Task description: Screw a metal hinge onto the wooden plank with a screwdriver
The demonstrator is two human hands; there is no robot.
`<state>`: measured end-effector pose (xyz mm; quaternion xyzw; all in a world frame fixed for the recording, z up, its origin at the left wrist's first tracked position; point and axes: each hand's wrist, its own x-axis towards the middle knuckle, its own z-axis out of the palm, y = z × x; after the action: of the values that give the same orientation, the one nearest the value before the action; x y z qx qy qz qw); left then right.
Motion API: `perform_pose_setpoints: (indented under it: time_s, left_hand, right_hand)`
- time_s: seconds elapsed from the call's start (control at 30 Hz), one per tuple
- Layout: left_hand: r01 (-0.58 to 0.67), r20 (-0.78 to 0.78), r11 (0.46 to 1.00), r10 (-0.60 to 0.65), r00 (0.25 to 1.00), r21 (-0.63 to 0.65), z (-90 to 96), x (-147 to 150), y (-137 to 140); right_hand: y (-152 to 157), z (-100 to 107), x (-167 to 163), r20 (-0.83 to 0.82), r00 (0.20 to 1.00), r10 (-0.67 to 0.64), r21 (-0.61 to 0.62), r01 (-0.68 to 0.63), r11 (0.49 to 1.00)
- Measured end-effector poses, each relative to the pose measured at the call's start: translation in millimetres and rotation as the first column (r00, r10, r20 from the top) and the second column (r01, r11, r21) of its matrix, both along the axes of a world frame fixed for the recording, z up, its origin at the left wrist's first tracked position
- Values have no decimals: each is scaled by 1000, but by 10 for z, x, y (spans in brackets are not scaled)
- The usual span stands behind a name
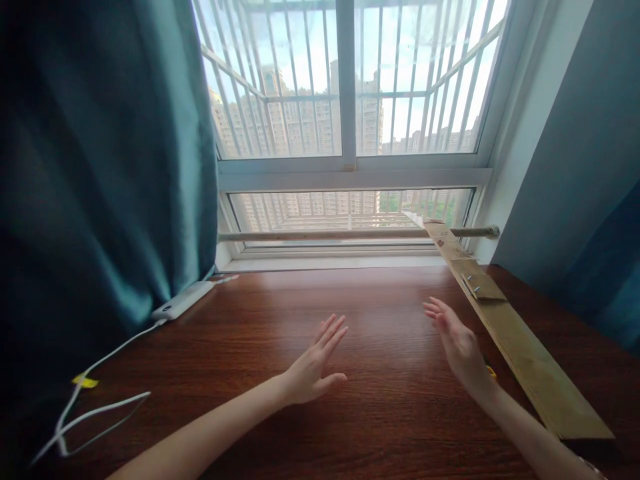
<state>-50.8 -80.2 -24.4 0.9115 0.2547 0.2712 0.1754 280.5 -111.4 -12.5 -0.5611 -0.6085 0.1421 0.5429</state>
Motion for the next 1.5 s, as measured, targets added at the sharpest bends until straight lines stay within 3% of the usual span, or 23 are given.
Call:
perform_pose_setpoints:
  time_s: [0.07,0.17,0.23,0.33,0.57,0.77,0.9,1.0,1.13,1.23,1.33,1.5]
  left_hand:
    - [-33,93,998,37,995,-48,-51,-122,20]
    - [-32,256,985,76,964,-172,-133,-197,5]
    - [-23,346,960,122,930,-278,-184,-218,-27]
    - [-27,413,914,209,886,-404,-241,-237,-83]
    - [46,473,890,197,859,-454,-318,-218,-141]
    - [221,563,771,206,800,-597,-227,-181,-164]
    - [256,572,740,206,794,-622,-160,-170,-208]
    - [385,624,687,128,771,-617,-141,-148,-262]
    - [569,680,549,-1,733,-612,-102,-125,-329]
    - [561,656,551,-31,754,-618,-75,-122,-337]
    - [526,638,547,20,770,-652,-103,-115,-314]
    - [518,629,440,152,762,-733,-279,-92,-265]
  right_hand:
    - [-17,-93,-698,-104,963,251,-79,-259,963]
    - [11,-186,-1499,-176,876,449,-106,-471,876]
    - [46,-231,-1833,-197,821,537,-90,-560,824]
    - [79,-322,-2085,-284,750,598,-42,-633,773]
    - [65,-480,-2061,-431,675,599,-20,-670,742]
    - [28,-402,-2041,-391,659,643,-23,-705,709]
    - [-49,-298,-2042,-340,650,679,-35,-731,682]
    - [-120,-215,-2029,-275,629,727,-52,-765,642]
    - [-193,-130,-1998,-164,556,815,-59,-830,555]
    - [-209,-103,-1995,-118,520,846,-88,-854,513]
    - [-198,-124,-2026,-184,541,821,-106,-841,531]
    - [-177,-186,-2088,-459,500,734,-135,-856,499]
